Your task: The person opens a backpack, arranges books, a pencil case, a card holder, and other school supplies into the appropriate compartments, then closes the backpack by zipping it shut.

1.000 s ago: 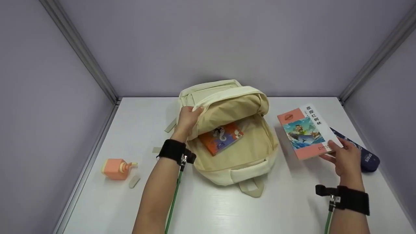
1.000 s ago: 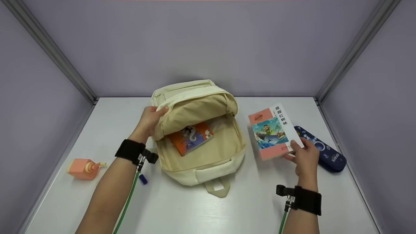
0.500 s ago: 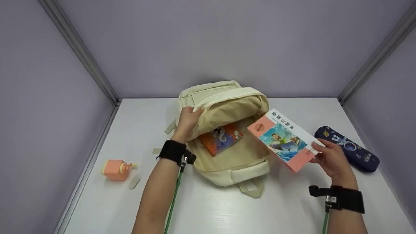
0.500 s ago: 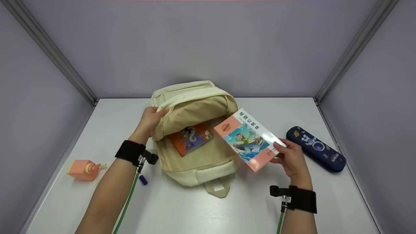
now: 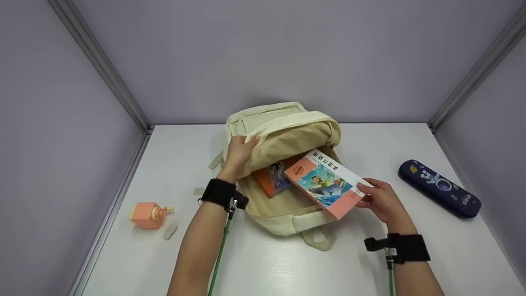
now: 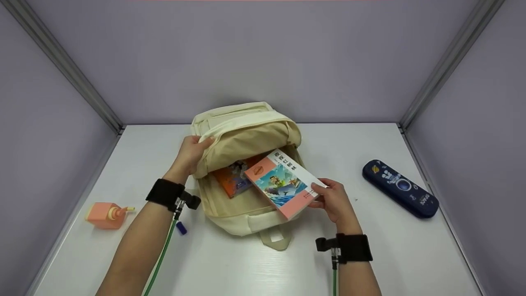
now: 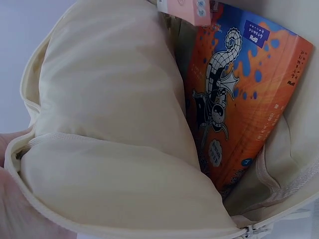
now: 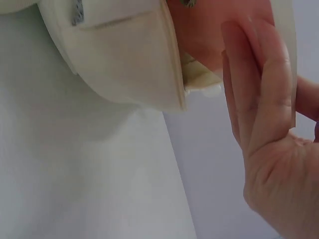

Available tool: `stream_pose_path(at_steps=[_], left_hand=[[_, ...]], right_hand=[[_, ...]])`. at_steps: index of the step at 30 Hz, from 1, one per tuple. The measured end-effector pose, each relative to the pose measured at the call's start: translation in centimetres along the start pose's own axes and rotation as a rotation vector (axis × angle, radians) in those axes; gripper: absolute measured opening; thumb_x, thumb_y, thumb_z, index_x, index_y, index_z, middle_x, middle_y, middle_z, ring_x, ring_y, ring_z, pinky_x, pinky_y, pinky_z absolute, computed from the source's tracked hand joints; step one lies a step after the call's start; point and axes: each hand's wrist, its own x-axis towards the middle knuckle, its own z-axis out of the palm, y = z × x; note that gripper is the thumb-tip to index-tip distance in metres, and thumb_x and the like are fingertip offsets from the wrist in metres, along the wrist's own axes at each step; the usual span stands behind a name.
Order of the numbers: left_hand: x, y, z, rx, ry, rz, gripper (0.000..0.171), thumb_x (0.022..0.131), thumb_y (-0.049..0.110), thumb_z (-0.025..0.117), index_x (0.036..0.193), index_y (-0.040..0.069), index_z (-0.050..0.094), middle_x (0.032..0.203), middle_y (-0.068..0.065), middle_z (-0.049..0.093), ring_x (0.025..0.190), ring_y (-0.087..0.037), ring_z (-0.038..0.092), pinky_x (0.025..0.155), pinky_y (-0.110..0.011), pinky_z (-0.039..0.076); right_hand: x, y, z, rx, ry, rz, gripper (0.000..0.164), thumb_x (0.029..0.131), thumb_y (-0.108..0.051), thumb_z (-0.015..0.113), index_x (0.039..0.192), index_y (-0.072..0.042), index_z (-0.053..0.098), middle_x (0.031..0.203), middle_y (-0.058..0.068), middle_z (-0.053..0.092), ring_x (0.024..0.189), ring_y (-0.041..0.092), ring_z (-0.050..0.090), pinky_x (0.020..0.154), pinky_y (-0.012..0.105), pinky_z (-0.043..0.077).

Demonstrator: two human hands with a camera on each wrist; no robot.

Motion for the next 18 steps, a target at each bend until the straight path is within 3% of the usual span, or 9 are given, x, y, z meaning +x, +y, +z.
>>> stream_pose_path(at_steps=[5, 10, 15, 18], left_hand=[[-0.1, -0.2, 0.2, 0.025, 0.022, 0.016, 0.026, 0.097, 0.019, 0.062, 0.077, 0.002, 0.063, 0.070, 0.001, 0.052, 0.064, -0.012, 0.049, 0.060, -0.023, 0.042], [-0.1, -0.3, 0.4, 0.040, 0.033, 0.026, 0.029, 0.096, 0.017, 0.063, 0.071, 0.004, 0.060, 0.065, 0.002, 0.049, 0.059, -0.011, 0.047, 0.055, -0.023, 0.040], [0.0, -0.3, 0.3, 0.022, 0.035, 0.027, 0.027, 0.096, 0.017, 0.063, 0.073, 0.003, 0.061, 0.066, 0.002, 0.051, 0.061, -0.011, 0.048, 0.057, -0.022, 0.041], [0.0, -0.3, 0.3, 0.025, 0.035, 0.031, 0.026, 0.096, 0.017, 0.063, 0.075, 0.001, 0.063, 0.068, 0.001, 0.052, 0.062, -0.011, 0.049, 0.058, -0.023, 0.042]], right_hand=[[1.3, 1.2, 2.6, -0.041, 0.011, 0.017, 0.051, 0.100, -0.012, 0.057, 0.139, 0.010, 0.034, 0.090, 0.010, 0.069, 0.076, 0.019, 0.070, 0.065, 0.030, 0.058], [2.0, 1.7, 5.0, -0.052, 0.042, 0.033, 0.057, 0.102, -0.015, 0.055, 0.146, 0.008, 0.028, 0.101, 0.012, 0.061, 0.082, 0.017, 0.067, 0.070, 0.027, 0.057], [2.4, 1.4, 6.7, -0.002, 0.019, 0.015, 0.055, 0.100, -0.001, 0.047, 0.145, 0.013, 0.020, 0.119, 0.023, 0.048, 0.094, 0.018, 0.065, 0.085, 0.029, 0.053], [2.6, 1.4, 7.6, -0.058, 0.050, -0.008, 0.058, 0.096, 0.002, 0.050, 0.144, 0.016, 0.019, 0.115, 0.023, 0.048, 0.088, 0.017, 0.066, 0.081, 0.029, 0.055]])
